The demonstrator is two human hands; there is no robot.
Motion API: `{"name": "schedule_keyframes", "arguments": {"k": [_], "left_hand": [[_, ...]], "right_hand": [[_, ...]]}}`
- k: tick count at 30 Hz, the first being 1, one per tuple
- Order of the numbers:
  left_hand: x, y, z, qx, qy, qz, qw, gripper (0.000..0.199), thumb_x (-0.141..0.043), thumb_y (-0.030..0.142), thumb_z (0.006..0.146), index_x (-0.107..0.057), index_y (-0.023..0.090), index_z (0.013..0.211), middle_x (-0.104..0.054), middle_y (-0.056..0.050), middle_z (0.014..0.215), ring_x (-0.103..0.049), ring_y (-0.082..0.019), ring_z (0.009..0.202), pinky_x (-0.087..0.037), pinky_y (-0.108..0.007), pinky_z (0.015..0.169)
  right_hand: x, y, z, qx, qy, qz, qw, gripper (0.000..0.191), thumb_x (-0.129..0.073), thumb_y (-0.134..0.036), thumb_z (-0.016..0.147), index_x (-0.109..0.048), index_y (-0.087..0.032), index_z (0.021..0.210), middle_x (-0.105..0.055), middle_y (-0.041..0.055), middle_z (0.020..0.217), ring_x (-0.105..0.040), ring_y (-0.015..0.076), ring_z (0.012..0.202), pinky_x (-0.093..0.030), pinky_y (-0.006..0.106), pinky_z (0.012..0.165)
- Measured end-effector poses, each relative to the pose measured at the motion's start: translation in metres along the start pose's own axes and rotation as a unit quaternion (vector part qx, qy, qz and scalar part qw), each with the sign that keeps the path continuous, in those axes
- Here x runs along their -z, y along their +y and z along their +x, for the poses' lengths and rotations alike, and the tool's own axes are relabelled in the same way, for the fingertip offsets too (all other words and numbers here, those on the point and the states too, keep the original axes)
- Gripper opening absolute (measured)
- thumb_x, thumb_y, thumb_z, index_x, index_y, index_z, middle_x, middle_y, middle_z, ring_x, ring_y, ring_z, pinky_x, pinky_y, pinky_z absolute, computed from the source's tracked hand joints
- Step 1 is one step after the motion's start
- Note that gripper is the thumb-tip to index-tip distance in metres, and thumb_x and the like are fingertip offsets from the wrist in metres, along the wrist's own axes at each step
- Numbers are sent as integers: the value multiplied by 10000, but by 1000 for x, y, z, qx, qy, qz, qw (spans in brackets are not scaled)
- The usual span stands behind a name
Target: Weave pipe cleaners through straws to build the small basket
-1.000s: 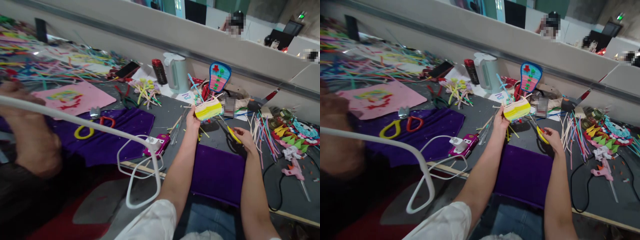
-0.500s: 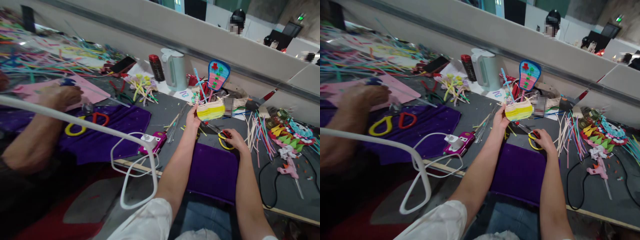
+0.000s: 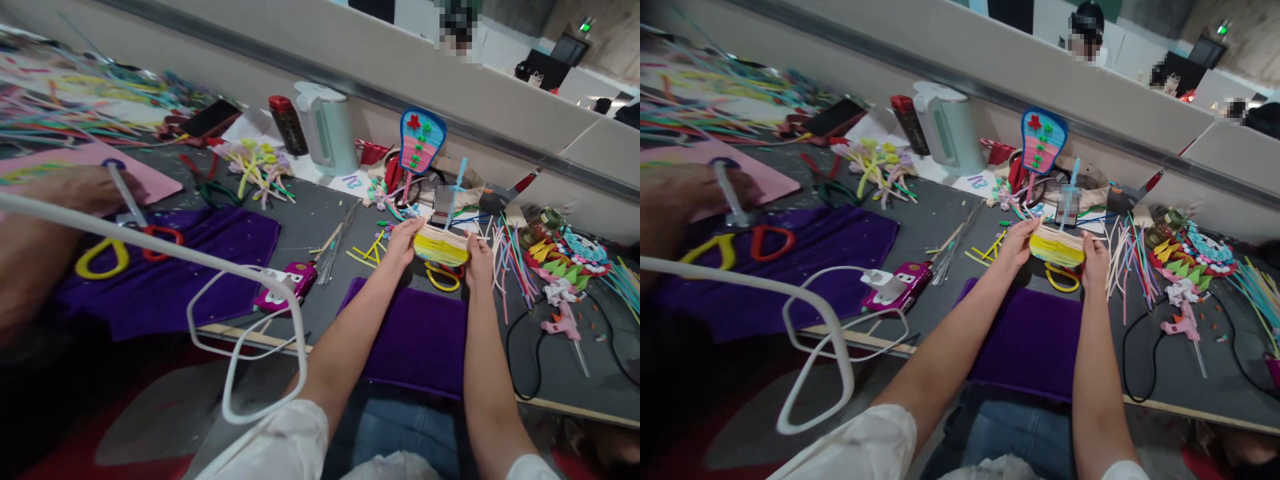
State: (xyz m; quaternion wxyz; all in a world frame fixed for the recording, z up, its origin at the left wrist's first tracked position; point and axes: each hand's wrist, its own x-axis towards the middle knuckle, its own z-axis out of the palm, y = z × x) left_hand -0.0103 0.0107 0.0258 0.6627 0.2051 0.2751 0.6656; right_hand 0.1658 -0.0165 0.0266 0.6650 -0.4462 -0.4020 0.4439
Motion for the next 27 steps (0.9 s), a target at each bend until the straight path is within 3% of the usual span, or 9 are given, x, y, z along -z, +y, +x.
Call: {"name": "schedule_keyframes", "arguments": {"k": [5, 12, 18, 21, 23, 24, 25, 27], "left_hand": [[-5, -5, -5, 32, -24, 44, 998, 297, -875, 307, 558, -696, 120, 704, -659, -17, 599, -572, -107, 501, -434, -221, 511], [-2, 1, -6, 39, -50, 111, 992, 411, -901, 387, 504, -700, 127, 751, -661, -4, 626, -558, -85, 502, -416, -196, 486], [3, -10, 2, -18, 20, 101, 995, 490, -915, 355, 454, -682, 130, 822, -686, -18, 709, -610, -111, 597, -477, -231, 588], [8, -12, 9, -49, 58, 123, 990, 522, -890, 369, 522, -641, 144, 922, -678, -28, 773, -634, -140, 678, -509, -276, 667], [10, -9, 9, -128, 121, 191, 966, 558, -864, 354, 586, -600, 170, 1042, -676, -59, 923, -650, -168, 818, -513, -294, 731], [10, -6, 7, -187, 155, 239, 940, 586, -853, 341, 613, -576, 185, 1105, -660, -80, 1023, -643, -181, 911, -509, -297, 767], [9, -3, 4, -258, 187, 292, 902, 614, -846, 324, 630, -556, 198, 1156, -628, -97, 1127, -615, -191, 1015, -499, -294, 811], [4, 2, -6, -357, 173, 394, 829, 586, -814, 345, 685, -555, 202, 1191, -569, -124, 1238, -553, -223, 1138, -489, -311, 855]], "right_hand": [[3, 5, 5, 4, 62, 22, 998, 343, -798, -427, 620, -709, -153, 808, -682, -6, 684, -598, 112, 615, -491, 252, 613], [5, 1, 4, 15, 40, 14, 999, 383, -774, -482, 652, -724, -142, 819, -713, 19, 718, -629, 131, 633, -507, 273, 640], [6, 3, 2, -26, 4, 25, 999, 400, -731, -523, 700, -731, -148, 839, -740, 46, 785, -658, 146, 689, -521, 283, 654], [8, 4, 2, -44, -8, 26, 999, 359, -795, -452, 635, -734, -152, 820, -738, 24, 791, -618, 111, 630, -486, 252, 603], [8, 4, 2, -44, 3, 39, 998, 359, -806, -440, 618, -734, -152, 819, -731, 12, 775, -598, 100, 613, -473, 243, 593], [7, 4, 2, -39, 11, 45, 998, 360, -806, -442, 614, -731, -151, 813, -728, 10, 773, -595, 100, 620, -473, 243, 598], [5, 3, 1, -32, 20, 49, 998, 362, -805, -446, 611, -726, -150, 804, -726, 9, 775, -596, 103, 632, -475, 245, 607], [0, 2, -1, -21, 31, 48, 998, 377, -799, -465, 608, -716, -153, 803, -720, 10, 776, -599, 112, 656, -481, 249, 621]]}}
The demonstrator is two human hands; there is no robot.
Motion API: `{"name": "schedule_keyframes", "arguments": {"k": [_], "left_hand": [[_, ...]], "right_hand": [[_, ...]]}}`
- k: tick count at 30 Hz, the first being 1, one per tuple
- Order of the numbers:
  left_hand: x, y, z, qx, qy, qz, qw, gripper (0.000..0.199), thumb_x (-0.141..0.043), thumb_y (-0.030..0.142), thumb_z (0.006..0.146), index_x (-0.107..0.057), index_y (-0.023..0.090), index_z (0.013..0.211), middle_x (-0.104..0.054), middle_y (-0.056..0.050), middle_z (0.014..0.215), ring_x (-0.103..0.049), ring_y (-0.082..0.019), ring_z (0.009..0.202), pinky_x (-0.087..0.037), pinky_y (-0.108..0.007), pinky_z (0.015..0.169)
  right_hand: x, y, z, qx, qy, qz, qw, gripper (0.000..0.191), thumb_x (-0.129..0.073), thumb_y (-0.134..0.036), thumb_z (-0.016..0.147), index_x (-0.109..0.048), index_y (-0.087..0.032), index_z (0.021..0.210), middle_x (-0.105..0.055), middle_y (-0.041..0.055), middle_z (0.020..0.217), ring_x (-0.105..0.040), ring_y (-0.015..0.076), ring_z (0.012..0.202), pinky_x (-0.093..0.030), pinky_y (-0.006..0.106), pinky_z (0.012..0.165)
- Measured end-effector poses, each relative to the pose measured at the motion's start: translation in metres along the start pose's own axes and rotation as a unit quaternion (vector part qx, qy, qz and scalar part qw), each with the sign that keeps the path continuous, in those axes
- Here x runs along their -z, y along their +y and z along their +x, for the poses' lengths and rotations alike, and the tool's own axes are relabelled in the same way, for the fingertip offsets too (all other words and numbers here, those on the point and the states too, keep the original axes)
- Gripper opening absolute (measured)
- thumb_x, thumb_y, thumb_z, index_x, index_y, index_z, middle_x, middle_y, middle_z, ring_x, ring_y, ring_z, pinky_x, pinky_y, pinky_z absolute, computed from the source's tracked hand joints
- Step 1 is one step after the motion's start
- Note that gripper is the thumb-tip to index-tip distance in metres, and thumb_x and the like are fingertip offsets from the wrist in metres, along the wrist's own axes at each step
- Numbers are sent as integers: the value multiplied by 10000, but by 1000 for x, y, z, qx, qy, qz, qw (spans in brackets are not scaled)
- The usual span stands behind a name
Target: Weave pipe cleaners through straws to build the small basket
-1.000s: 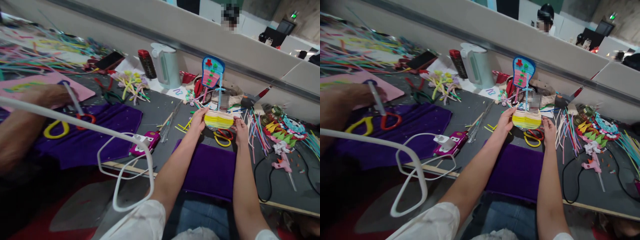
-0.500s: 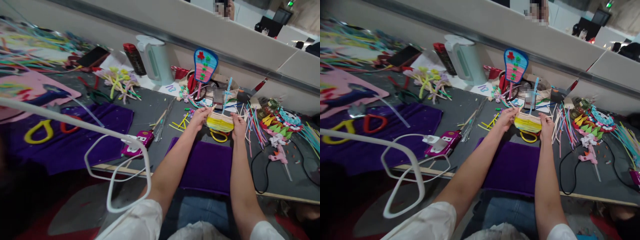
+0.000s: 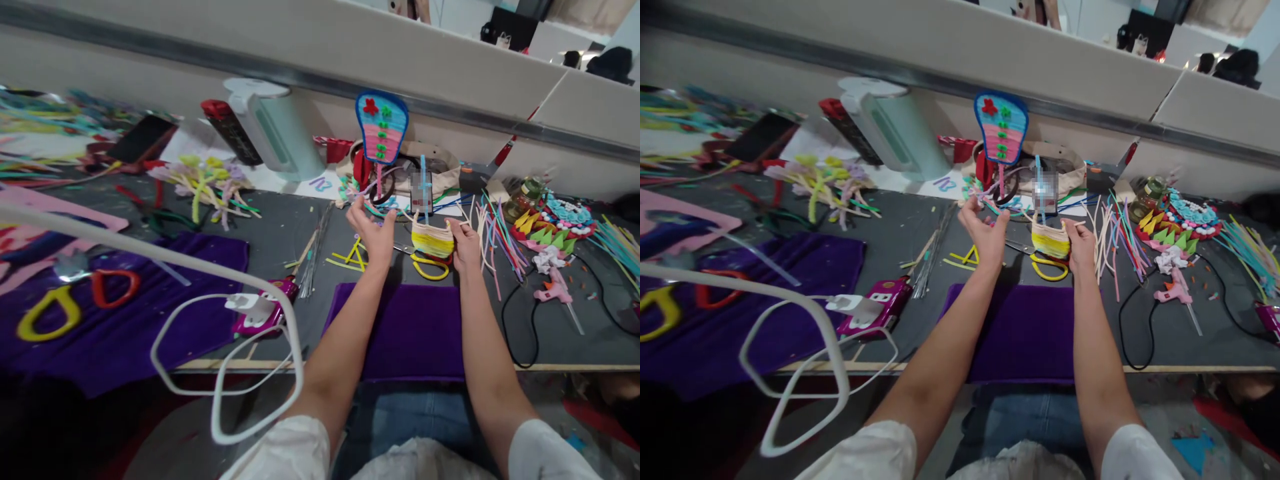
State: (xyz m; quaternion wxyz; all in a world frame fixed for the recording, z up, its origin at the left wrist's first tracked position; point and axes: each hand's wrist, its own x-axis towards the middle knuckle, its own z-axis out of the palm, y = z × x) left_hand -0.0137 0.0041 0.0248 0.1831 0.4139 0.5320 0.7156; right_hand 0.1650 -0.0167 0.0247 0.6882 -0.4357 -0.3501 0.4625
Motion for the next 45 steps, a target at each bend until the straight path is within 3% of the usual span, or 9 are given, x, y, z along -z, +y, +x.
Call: {"name": "schedule_keyframes", "arguments": {"k": [3, 7, 15, 20, 25, 30, 34, 40, 45], "left_hand": [[2, 22, -16, -112, -145, 34, 982, 198, -667, 357, 838, -642, 200, 956, -630, -59, 987, -597, -201, 967, -497, -313, 797], [-2, 47, -44, -185, -275, 55, 942, 163, -680, 313, 829, -663, 196, 941, -622, -55, 976, -600, -175, 877, -494, -297, 776], [-1, 49, -47, -202, -291, 82, 932, 344, -675, 194, 797, -605, 191, 1134, -615, -77, 1036, -600, -183, 890, -505, -306, 780], [-3, 41, -44, -122, -301, 18, 946, 331, -686, 205, 784, -654, 204, 1113, -613, -59, 1002, -600, -151, 800, -512, -280, 718], [-2, 43, -42, -15, -329, -82, 941, 313, -748, 291, 744, -717, 224, 1049, -608, -52, 1011, -587, -138, 831, -499, -233, 679], [-4, 42, -43, 122, -347, -214, 905, 294, -772, 393, 722, -751, 206, 947, -660, -49, 937, -616, -132, 762, -499, -233, 648], [-5, 42, -43, 237, -305, -255, 886, 308, -831, 396, 640, -749, 183, 846, -678, -12, 734, -586, -100, 594, -470, -218, 562], [-3, 44, -38, 272, -247, -278, 887, 304, -861, 369, 582, -747, 174, 786, -705, -14, 751, -605, -91, 609, -491, -204, 571], [-2, 46, -38, 279, -247, -281, 884, 301, -840, 399, 615, -749, 173, 792, -683, -9, 702, -608, -89, 596, -503, -201, 570]], "right_hand": [[-10, 0, -6, 7, 10, 8, 1000, 413, -792, -498, 604, -707, -159, 824, -710, 11, 762, -591, 115, 653, -477, 244, 606], [-22, 0, -15, 10, -1, 28, 1000, 392, -791, -474, 619, -706, -168, 848, -671, -19, 708, -539, 81, 579, -426, 208, 538], [-28, -12, -29, 38, -31, -15, 999, 354, -786, -430, 644, -701, -181, 882, -670, -16, 710, -573, 107, 602, -470, 229, 549], [-30, -17, -34, 106, -47, -42, 992, 267, -771, -414, 683, -693, -196, 816, -677, -12, 716, -607, 122, 635, -513, 248, 602], [-27, -17, -32, 104, -64, -55, 991, 261, -756, -427, 700, -669, -202, 800, -686, -7, 737, -622, 136, 647, -523, 265, 618], [-26, -18, -33, 113, -57, -72, 989, 251, -733, -426, 726, -631, -204, 785, -649, -23, 712, -598, 119, 642, -497, 244, 629], [-30, -15, -40, 164, -26, -122, 979, 234, -717, -415, 763, -609, -223, 840, -633, -32, 719, -594, 117, 648, -495, 244, 647], [-28, -7, -47, 364, -65, -334, 867, 133, -573, -322, 908, -673, -240, 937, -715, 57, 971, -647, 186, 949, -510, 350, 903], [-22, -5, -45, 436, -77, -390, 807, 198, -504, -255, 948, -686, -238, 1025, -715, 78, 1020, -643, 191, 984, -517, 358, 901]]}}
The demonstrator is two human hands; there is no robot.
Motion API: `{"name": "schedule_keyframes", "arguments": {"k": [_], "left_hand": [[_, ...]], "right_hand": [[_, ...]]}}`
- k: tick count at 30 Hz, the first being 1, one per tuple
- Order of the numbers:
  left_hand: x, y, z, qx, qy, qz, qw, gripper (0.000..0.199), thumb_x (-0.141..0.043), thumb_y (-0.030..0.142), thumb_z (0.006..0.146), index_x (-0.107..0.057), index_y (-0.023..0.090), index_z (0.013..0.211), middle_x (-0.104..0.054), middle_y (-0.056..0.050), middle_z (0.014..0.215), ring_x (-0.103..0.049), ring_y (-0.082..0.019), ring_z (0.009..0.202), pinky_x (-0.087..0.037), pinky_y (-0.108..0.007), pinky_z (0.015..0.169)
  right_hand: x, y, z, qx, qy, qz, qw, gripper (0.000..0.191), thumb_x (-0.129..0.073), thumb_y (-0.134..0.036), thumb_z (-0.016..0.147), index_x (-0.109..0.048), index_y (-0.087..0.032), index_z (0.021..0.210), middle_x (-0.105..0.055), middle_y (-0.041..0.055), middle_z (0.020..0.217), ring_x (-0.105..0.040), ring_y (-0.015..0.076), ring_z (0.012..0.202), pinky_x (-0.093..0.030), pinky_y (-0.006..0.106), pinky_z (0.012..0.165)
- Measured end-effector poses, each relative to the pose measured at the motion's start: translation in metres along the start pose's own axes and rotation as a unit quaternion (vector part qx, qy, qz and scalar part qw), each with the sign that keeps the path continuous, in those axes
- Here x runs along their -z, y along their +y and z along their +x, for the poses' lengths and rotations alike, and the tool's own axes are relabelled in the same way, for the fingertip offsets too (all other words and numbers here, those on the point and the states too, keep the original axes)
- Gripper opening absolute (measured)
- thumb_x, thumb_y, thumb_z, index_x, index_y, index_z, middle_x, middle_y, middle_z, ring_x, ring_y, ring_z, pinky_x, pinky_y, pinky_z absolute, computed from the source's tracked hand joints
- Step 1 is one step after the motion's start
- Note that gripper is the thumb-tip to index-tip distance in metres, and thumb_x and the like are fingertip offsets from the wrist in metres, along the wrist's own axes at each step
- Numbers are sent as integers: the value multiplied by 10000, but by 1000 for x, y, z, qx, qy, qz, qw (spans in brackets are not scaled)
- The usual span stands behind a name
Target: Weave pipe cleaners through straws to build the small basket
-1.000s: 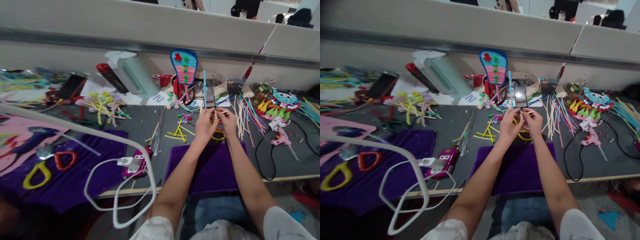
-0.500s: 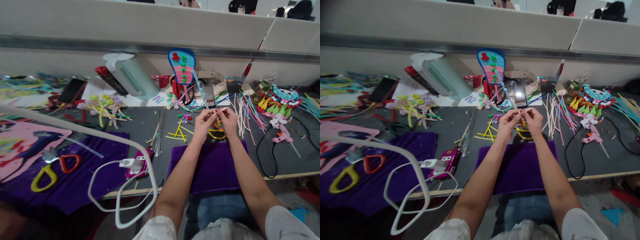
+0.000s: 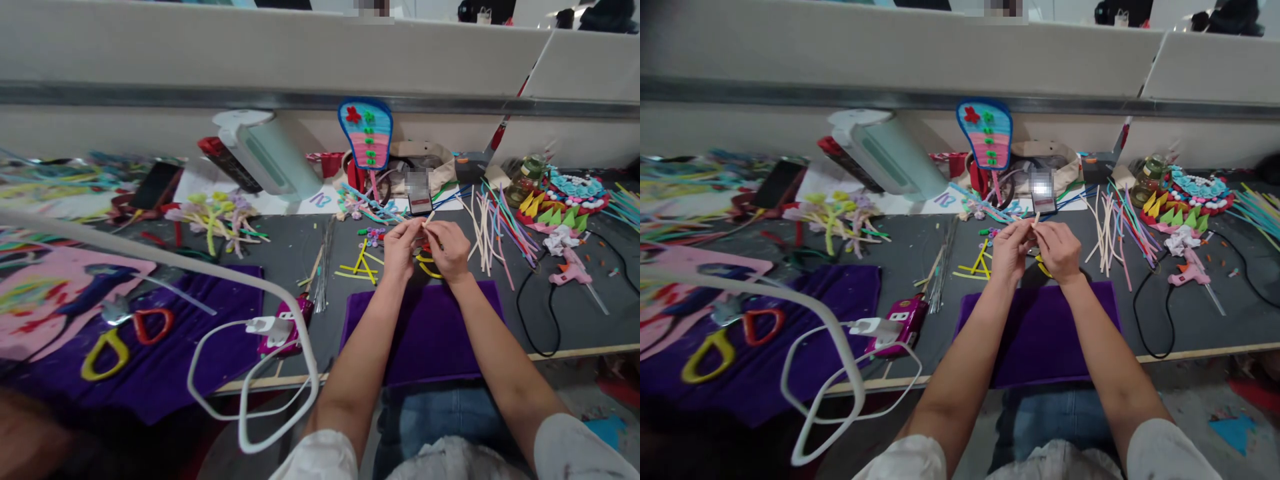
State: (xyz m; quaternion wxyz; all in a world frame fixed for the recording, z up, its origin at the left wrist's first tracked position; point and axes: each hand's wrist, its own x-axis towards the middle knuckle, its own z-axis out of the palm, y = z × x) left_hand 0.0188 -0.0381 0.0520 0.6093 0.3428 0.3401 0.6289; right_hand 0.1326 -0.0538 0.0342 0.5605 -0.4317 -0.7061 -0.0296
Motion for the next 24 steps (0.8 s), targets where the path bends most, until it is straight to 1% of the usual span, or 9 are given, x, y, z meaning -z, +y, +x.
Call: {"name": "schedule_keyframes", "arguments": {"k": [4, 11, 15, 18, 20, 24], "left_hand": [[-1, 1, -2, -2, -6, 9, 1000, 295, -819, 418, 640, -749, 171, 785, -661, -4, 657, -605, -90, 574, -509, -202, 568], [-1, -4, -1, -32, 10, 20, 999, 260, -810, 404, 655, -759, 176, 769, -685, -9, 688, -612, -98, 587, -526, -229, 617], [-2, -7, -2, -85, 21, 51, 995, 234, -786, 408, 697, -771, 192, 787, -694, -7, 729, -608, -104, 609, -529, -248, 648], [-2, -8, -4, -141, 32, 95, 985, 243, -747, 421, 746, -782, 209, 861, -695, -12, 782, -605, -114, 638, -520, -247, 642], [-1, -9, -4, -171, 25, 126, 977, 266, -720, 428, 777, -780, 221, 934, -695, -22, 828, -608, -125, 670, -517, -252, 648], [3, -10, -4, -223, -14, 183, 957, 293, -666, 415, 831, -760, 228, 1035, -691, -52, 925, -619, -150, 754, -518, -275, 690]], "right_hand": [[1, 2, -1, 7, 7, -18, 1000, 215, -494, -262, 955, -685, -226, 1046, -712, 89, 1000, -640, 197, 949, -517, 361, 880], [-2, 6, -3, 10, 8, -28, 1000, 257, -483, -274, 959, -679, -242, 1121, -705, 90, 1009, -641, 201, 938, -519, 362, 874], [-3, 6, -4, 1, -1, -25, 1000, 289, -469, -286, 961, -675, -249, 1161, -697, 94, 1008, -639, 203, 944, -523, 362, 879], [-2, 5, -2, -11, -8, -21, 1000, 299, -463, -300, 960, -676, -247, 1164, -689, 96, 997, -636, 204, 944, -522, 361, 885], [-1, 4, -1, -16, -10, -17, 1000, 291, -468, -299, 957, -679, -244, 1150, -685, 95, 984, -631, 200, 936, -521, 353, 876], [1, 1, 4, -21, -8, -12, 1000, 257, -470, -287, 953, -686, -229, 1079, -671, 87, 930, -622, 188, 887, -517, 327, 828]]}}
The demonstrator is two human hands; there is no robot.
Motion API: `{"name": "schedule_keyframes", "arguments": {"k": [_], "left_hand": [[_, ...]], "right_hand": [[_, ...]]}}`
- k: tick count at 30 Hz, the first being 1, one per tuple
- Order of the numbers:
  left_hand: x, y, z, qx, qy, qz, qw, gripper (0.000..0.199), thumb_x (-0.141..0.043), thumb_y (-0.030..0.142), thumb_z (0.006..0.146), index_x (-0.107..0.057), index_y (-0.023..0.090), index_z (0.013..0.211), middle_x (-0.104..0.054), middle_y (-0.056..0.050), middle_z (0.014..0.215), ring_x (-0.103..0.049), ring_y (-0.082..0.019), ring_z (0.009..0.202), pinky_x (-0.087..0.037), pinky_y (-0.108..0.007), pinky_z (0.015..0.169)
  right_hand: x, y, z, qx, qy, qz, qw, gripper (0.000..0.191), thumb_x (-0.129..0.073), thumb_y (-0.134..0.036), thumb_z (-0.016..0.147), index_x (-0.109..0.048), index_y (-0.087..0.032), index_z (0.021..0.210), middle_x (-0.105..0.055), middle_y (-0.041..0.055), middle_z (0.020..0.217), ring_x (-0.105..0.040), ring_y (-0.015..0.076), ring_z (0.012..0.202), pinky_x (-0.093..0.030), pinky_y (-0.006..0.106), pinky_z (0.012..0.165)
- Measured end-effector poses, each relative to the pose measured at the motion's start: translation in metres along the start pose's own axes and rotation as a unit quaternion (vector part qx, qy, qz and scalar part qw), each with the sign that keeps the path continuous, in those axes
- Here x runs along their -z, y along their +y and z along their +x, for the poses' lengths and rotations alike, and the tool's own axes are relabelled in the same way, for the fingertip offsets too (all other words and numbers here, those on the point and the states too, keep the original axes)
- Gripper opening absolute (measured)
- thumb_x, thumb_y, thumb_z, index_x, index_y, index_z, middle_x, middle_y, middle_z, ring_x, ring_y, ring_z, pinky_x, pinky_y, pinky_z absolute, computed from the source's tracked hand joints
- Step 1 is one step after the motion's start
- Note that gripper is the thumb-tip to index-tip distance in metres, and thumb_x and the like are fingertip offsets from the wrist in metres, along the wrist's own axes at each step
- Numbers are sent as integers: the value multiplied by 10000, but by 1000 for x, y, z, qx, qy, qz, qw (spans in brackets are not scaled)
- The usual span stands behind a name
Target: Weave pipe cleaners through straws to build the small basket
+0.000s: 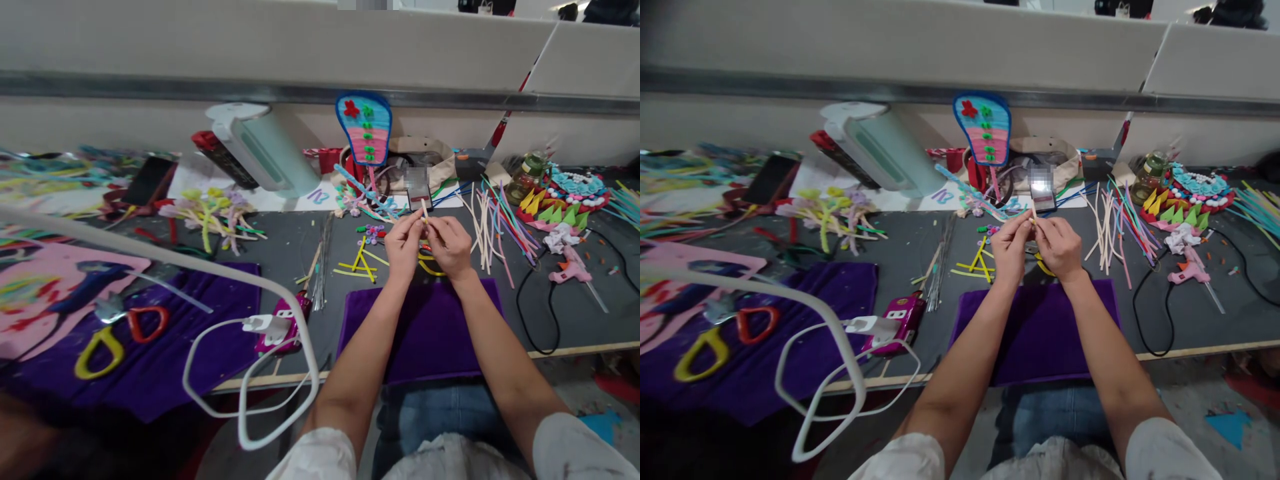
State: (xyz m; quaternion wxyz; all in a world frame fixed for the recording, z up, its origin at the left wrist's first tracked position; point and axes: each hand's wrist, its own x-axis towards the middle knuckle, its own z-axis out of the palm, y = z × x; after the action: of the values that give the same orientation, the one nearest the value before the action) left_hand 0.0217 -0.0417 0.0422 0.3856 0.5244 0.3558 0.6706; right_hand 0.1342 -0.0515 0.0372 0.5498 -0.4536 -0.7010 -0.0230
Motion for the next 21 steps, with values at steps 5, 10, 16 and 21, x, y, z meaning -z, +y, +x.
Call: {"name": "schedule_keyframes", "arguments": {"k": [5, 10, 16, 21], "left_hand": [[3, 3, 2, -63, -42, 82, 994, 304, -564, 393, 906, -737, 226, 1092, -680, -74, 989, -627, -181, 875, -514, -308, 768], [6, -2, 5, -115, -63, 180, 975, 353, -535, 442, 925, -695, 239, 1165, -625, -85, 1039, -596, -197, 977, -495, -354, 870], [13, -4, 10, -95, -51, 264, 958, 302, -615, 459, 871, -727, 216, 1012, -524, -97, 1149, -573, -178, 910, -498, -282, 702], [16, 3, 13, -119, -68, 290, 947, 162, -600, 327, 891, -689, 195, 861, -587, -66, 987, -582, -182, 878, -452, -261, 679]], "right_hand": [[4, -6, 6, -23, -18, 14, 999, 222, -454, -275, 948, -667, -216, 960, -645, 70, 866, -602, 177, 828, -491, 308, 792], [5, -5, 7, -49, -19, 31, 998, 165, -482, -267, 922, -620, -213, 850, -592, 35, 800, -563, 160, 765, -458, 285, 744], [2, -2, 6, -67, -5, 43, 997, 121, -504, -253, 898, -595, -212, 830, -591, 27, 802, -566, 155, 776, -450, 275, 738], [3, -1, 7, -50, -13, 24, 998, 95, -504, -211, 871, -582, -214, 816, -583, 19, 788, -554, 153, 754, -443, 268, 721]]}}
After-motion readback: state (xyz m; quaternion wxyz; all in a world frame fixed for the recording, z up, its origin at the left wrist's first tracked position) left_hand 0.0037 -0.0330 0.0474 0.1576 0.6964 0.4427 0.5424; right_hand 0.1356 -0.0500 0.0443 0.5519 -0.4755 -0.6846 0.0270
